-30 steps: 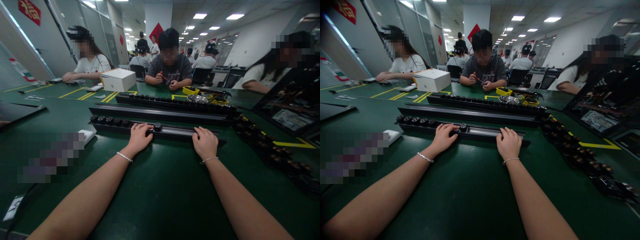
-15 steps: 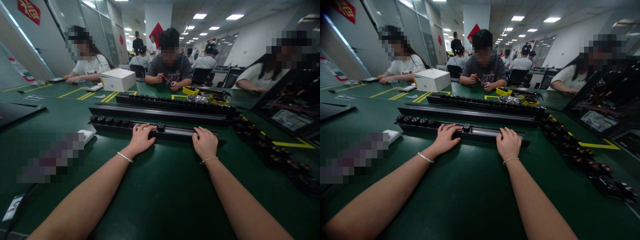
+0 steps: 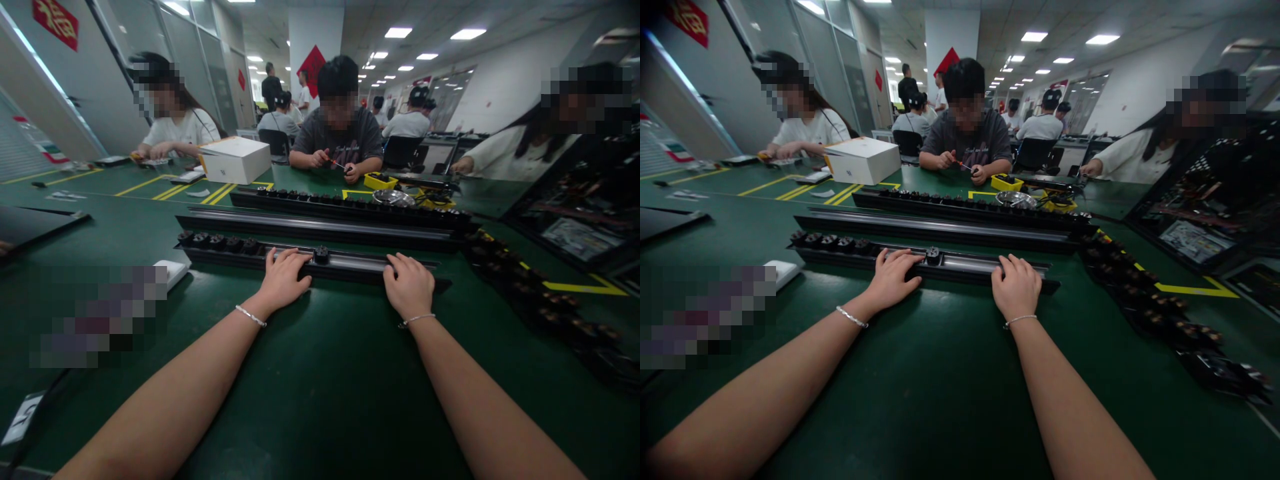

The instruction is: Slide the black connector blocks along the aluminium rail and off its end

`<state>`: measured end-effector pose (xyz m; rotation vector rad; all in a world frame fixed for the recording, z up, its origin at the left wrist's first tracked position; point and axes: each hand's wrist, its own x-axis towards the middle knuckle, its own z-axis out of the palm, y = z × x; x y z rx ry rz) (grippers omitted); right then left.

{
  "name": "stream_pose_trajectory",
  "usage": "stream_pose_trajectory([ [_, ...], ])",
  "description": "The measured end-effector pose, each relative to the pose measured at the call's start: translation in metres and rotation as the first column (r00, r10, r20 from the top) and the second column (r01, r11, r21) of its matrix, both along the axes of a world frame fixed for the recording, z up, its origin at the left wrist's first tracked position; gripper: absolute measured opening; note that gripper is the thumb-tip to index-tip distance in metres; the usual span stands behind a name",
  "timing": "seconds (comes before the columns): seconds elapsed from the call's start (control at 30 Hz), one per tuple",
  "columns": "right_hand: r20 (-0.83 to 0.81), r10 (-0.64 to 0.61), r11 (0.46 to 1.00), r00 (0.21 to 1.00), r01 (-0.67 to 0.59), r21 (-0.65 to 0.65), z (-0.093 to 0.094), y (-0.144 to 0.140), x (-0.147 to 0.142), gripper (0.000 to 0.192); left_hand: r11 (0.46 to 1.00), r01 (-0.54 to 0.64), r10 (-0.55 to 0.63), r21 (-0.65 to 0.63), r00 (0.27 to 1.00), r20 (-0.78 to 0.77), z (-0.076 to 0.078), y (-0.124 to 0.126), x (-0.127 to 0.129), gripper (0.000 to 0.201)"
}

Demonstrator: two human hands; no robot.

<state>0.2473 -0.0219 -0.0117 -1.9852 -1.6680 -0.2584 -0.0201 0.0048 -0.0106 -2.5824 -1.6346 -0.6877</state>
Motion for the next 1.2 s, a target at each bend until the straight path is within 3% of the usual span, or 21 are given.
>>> stream_pose_trajectory([
  [0.27, 0.024, 0.021, 0.995, 0.999, -0.024, 0.099, -0.001, 0.000, -0.004, 0.043, 1.000, -0.008, 0.008, 0.003, 0.999, -0.046, 0.001, 0.000, 0.002, 0.043],
  [0.4, 0.054, 0.205, 0.972, 0.977, -0.209, 0.109, 0.001, -0.003, -0.016, 0.042, 1.000, -0.021, 0.021, 0.002, 0.997, -0.071, 0.001, -0.001, 0.004, 0.045],
  [0.57, 0.101, 0.398, 0.916, 0.912, -0.400, 0.008, 0.001, -0.007, -0.036, 0.041, 0.999, -0.043, 0.044, 0.017, 0.994, -0.097, 0.002, -0.001, 0.007, 0.045],
  [0.9, 0.122, 0.415, 0.909, 0.902, -0.404, -0.104, 0.006, -0.007, -0.058, 0.046, 0.998, -0.053, 0.054, 0.015, 0.991, -0.126, 0.003, -0.002, 0.009, 0.045],
  [1.2, 0.163, 0.417, 0.908, 0.894, -0.402, -0.119, 0.005, -0.008, -0.057, 0.047, 0.999, -0.049, 0.051, 0.019, 0.992, -0.120, 0.002, -0.002, 0.010, 0.047],
])
